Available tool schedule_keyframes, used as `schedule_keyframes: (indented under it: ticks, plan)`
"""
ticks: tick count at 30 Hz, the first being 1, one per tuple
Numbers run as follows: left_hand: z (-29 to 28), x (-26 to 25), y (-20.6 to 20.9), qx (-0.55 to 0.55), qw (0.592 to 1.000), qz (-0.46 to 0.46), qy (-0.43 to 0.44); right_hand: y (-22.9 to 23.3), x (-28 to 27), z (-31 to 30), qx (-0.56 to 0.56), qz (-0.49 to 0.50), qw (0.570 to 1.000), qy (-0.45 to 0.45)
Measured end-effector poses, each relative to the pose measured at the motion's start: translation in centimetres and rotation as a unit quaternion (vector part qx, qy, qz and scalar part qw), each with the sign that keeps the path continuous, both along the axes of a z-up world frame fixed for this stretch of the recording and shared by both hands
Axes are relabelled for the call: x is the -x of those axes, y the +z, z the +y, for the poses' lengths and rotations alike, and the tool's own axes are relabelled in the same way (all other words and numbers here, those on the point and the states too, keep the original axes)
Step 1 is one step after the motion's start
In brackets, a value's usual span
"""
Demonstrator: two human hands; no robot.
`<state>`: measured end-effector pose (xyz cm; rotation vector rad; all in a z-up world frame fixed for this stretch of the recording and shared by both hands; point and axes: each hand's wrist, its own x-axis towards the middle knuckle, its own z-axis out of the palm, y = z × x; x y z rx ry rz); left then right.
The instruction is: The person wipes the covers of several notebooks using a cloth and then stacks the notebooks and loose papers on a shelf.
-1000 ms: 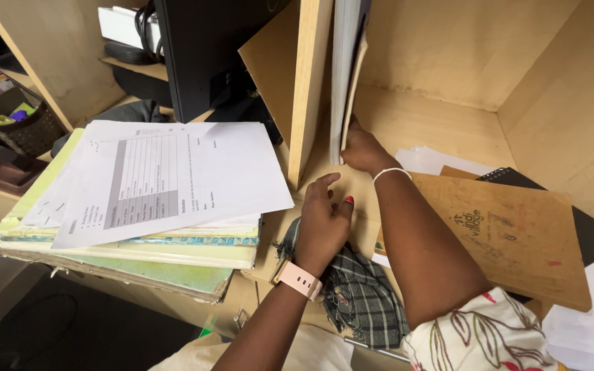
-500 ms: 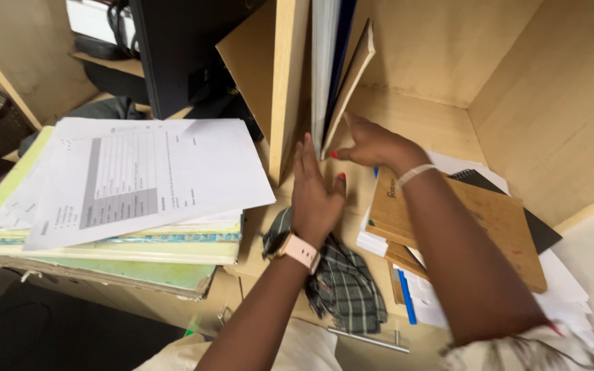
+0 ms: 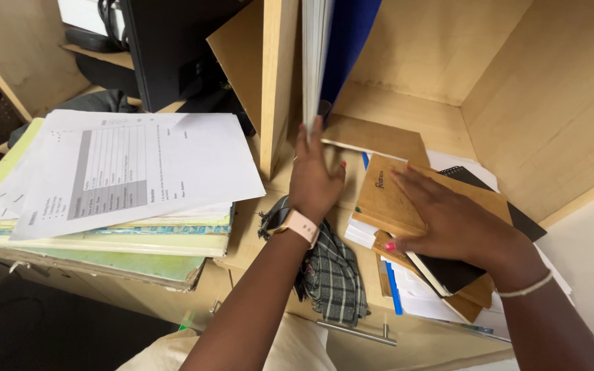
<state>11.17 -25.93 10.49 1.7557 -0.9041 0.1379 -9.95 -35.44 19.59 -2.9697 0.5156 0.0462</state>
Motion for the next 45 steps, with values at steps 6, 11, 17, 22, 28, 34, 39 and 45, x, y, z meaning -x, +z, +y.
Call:
schedule_keyframes:
  ticks: [6,11,17,22,28,34,39,45]
  plan:
    - [-3.1,-1.0,-1.4,-0.181,0.936,-0.301,0.031,-0.7,-0.5,-1.2,0.011,0.002,1.000,0.003]
    - [-9.8,-4.1,-5.7,-0.224,0.911,-0.346,-0.012,-1.8,-0.1,-0.7,0.058,-0.021,0.998,0.023]
    - [-13.1,-5.9,-8.6,-0.247,0.899,-0.361,0.022,-0.2,0.7,1.1,0.077,-0.056,0.995,-0.015]
    - [-15.4,-7.0,-9.5,-0.235,0.854,-0.445,0.135,1.3,0.7,1.8,0.105,-0.060,0.991,-0.054]
    - [-15.7,-7.7,-9.3,-0.254,0.879,-0.379,0.137,0.5,1.2,0.3,0.109,0.009,0.990,-0.089]
    - [-10.6,-7.6,-5.2,-0.136,0.973,-0.102,0.153,3.6,1.0,-3.9,0.001,-0.251,0.952,-0.178]
    - [-9.1,-6.3,-4.2,-0.119,0.978,-0.073,0.155,4.1,-5.1,-10.3,-0.181,-0.620,0.762,-0.046]
    - [-8.5,-5.9,-4.0,-0.117,0.980,-0.043,0.157,-1.7,-18.6,-13.5,-0.205,-0.720,0.658,-0.082]
